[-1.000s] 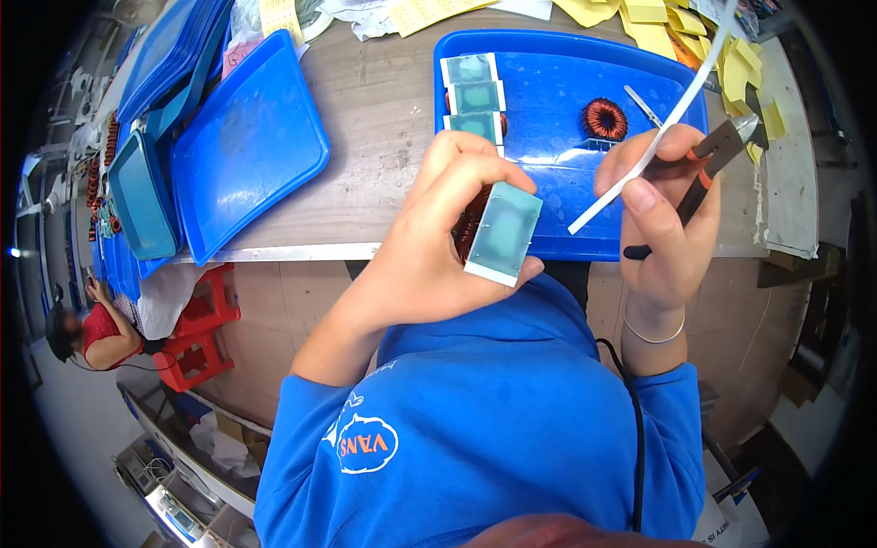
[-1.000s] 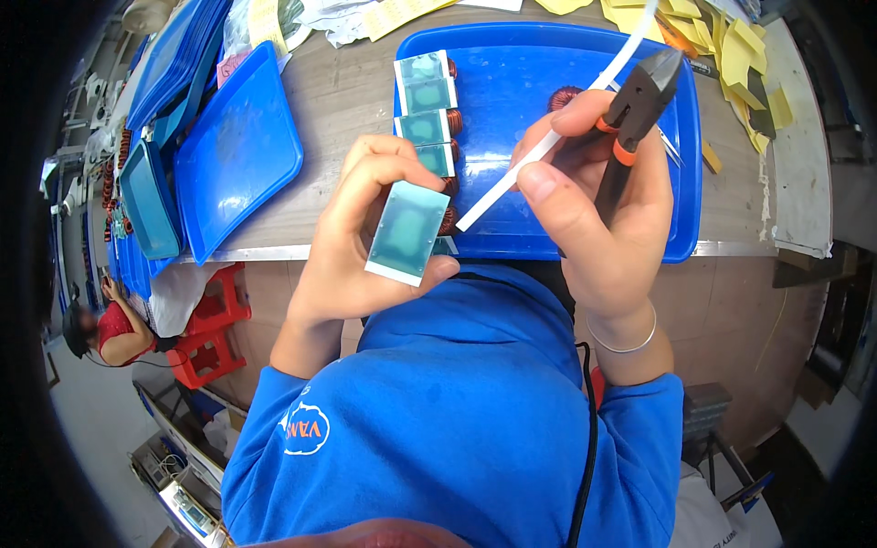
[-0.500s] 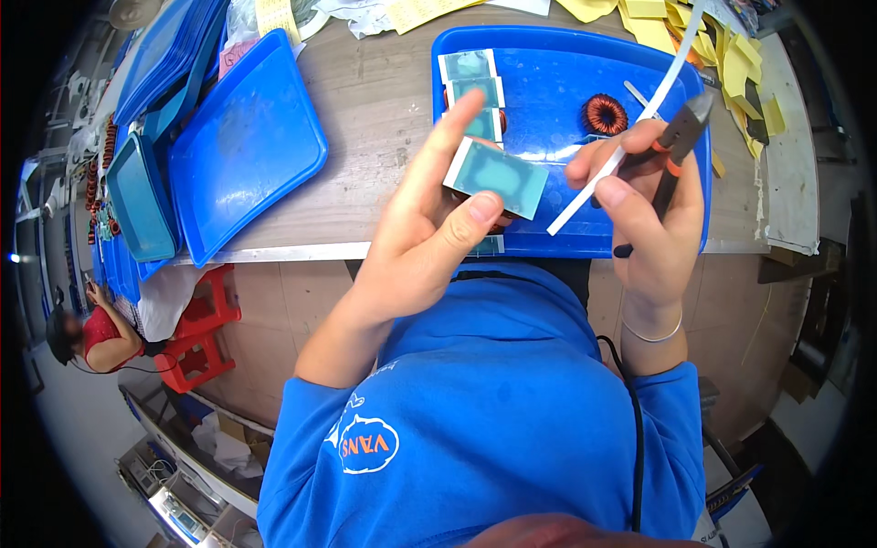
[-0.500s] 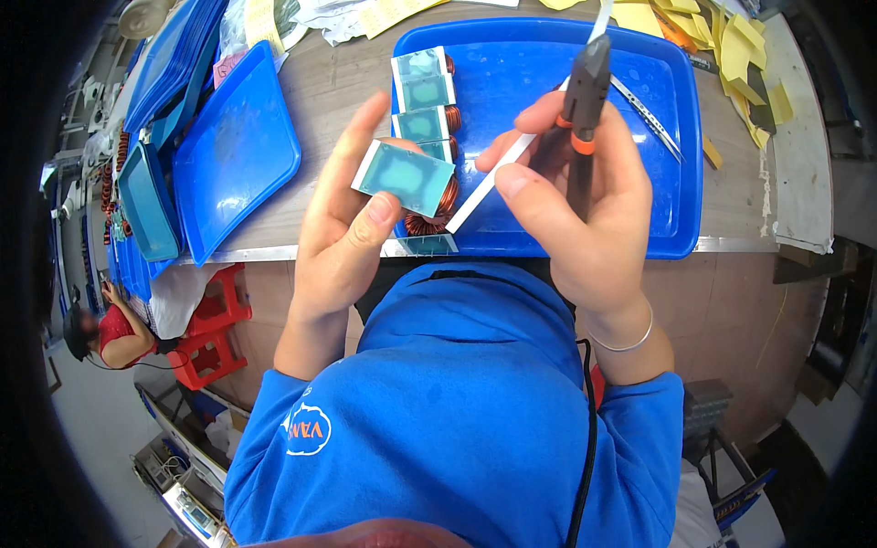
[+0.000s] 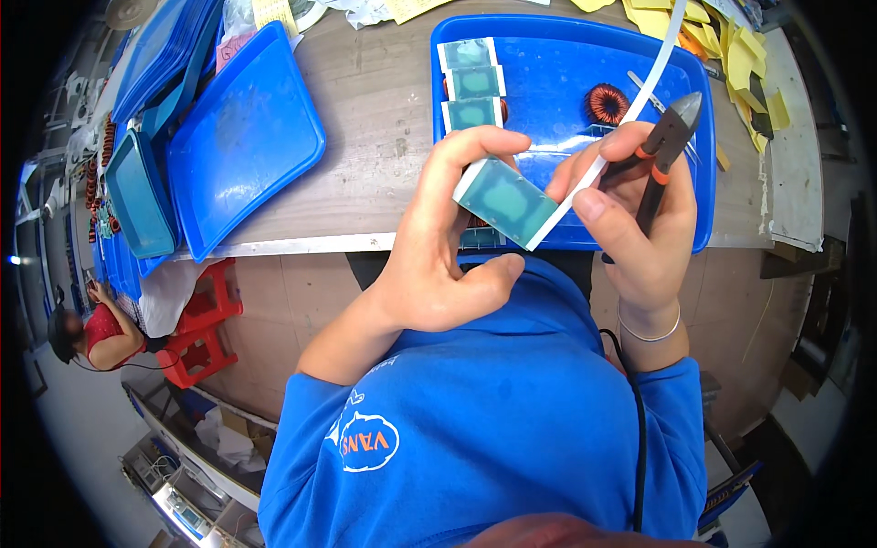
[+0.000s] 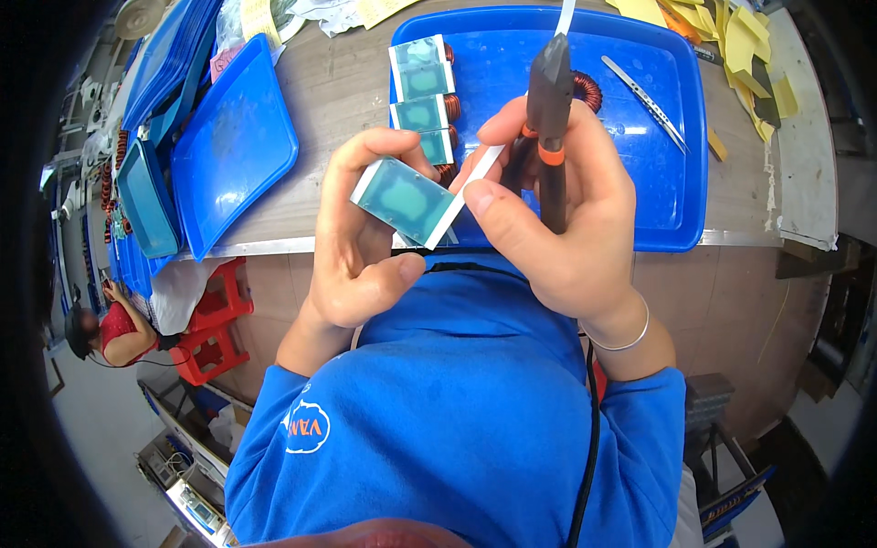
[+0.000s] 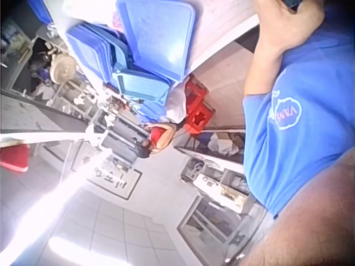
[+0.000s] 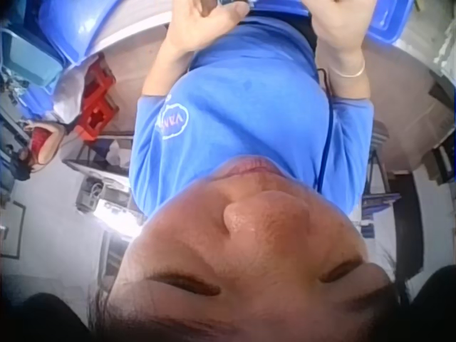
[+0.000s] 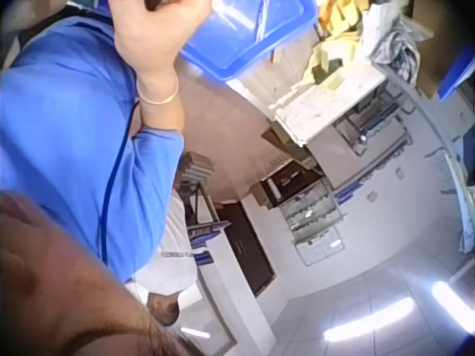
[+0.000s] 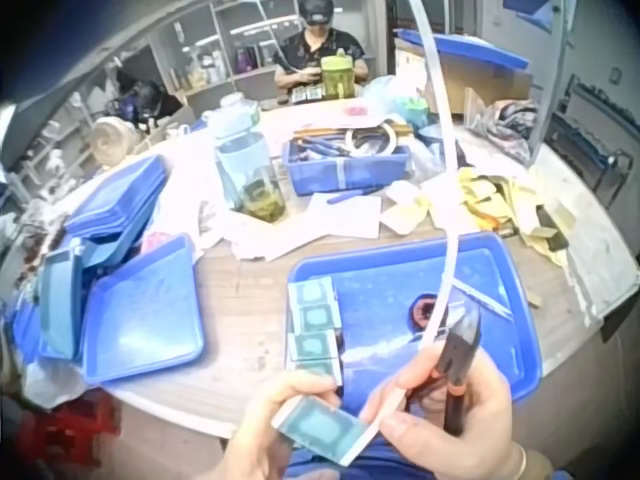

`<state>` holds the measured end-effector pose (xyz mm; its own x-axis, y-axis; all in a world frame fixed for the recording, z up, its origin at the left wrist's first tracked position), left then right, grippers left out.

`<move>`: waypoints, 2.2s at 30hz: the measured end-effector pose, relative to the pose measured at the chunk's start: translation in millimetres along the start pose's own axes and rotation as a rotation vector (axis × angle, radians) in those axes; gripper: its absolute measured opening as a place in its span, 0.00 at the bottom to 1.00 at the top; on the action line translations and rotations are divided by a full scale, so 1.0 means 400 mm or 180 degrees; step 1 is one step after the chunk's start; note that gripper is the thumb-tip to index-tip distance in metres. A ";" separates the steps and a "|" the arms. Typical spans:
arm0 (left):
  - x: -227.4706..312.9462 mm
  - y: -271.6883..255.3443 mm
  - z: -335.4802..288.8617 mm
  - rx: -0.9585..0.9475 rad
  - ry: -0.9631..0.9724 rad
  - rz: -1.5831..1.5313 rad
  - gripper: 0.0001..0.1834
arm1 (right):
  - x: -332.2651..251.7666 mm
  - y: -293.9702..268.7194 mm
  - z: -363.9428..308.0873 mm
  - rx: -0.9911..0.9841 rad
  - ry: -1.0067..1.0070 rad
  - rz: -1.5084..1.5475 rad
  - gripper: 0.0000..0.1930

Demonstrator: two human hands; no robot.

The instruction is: Assembling copper coils into plastic housings and trimming securing strips with pliers.

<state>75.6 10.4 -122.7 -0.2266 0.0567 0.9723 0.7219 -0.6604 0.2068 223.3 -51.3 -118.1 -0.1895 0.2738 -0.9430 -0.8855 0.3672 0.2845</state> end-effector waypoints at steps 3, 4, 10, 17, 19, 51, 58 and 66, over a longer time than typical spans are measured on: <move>-0.002 -0.001 -0.002 -0.0019 -0.0029 -0.0009 0.38 | 0.002 0.002 -0.002 -0.0025 -0.0101 -0.0070 0.15; -0.002 -0.001 -0.002 -0.0017 -0.0031 -0.0009 0.38 | 0.002 0.002 -0.002 -0.0026 -0.0099 -0.0069 0.15; -0.004 -0.003 -0.002 -0.0037 0.0011 -0.0007 0.37 | 0.000 0.007 -0.005 -0.0002 -0.0212 -0.0160 0.16; -0.007 -0.006 -0.005 -0.0004 0.0090 0.0050 0.33 | 0.003 0.009 -0.007 -0.0026 -0.0248 -0.0175 0.15; -0.006 -0.006 -0.003 -0.0002 0.0181 0.0090 0.33 | 0.007 0.008 -0.007 -0.0006 -0.0226 -0.0226 0.15; 0.015 -0.050 0.018 0.0465 0.1406 0.0745 0.17 | -0.013 0.009 -0.022 -0.0976 -0.0799 -0.2250 0.17; 0.023 -0.047 0.019 0.0438 0.1623 0.1282 0.16 | -0.013 -0.003 -0.024 -0.1116 -0.0658 -0.2596 0.19; 0.013 -0.113 0.118 0.0032 0.0662 0.0016 0.34 | -0.019 -0.071 -0.013 0.0115 -0.0023 -0.1716 0.16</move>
<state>72.7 75.7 -122.0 -0.3523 -0.1032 0.9302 0.7296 -0.6528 0.2039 247.6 -68.5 -120.1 0.2910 0.0440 -0.9557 -0.8411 0.4878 -0.2336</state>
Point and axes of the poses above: each hand's wrist, its own z-axis towards the middle knuckle, its own y-axis out of the palm, x = y × z, the point moved 3 cm from there along z, towards the middle knuckle, and after that the axes turned 8 degrees about x, right-handed, at the moved point
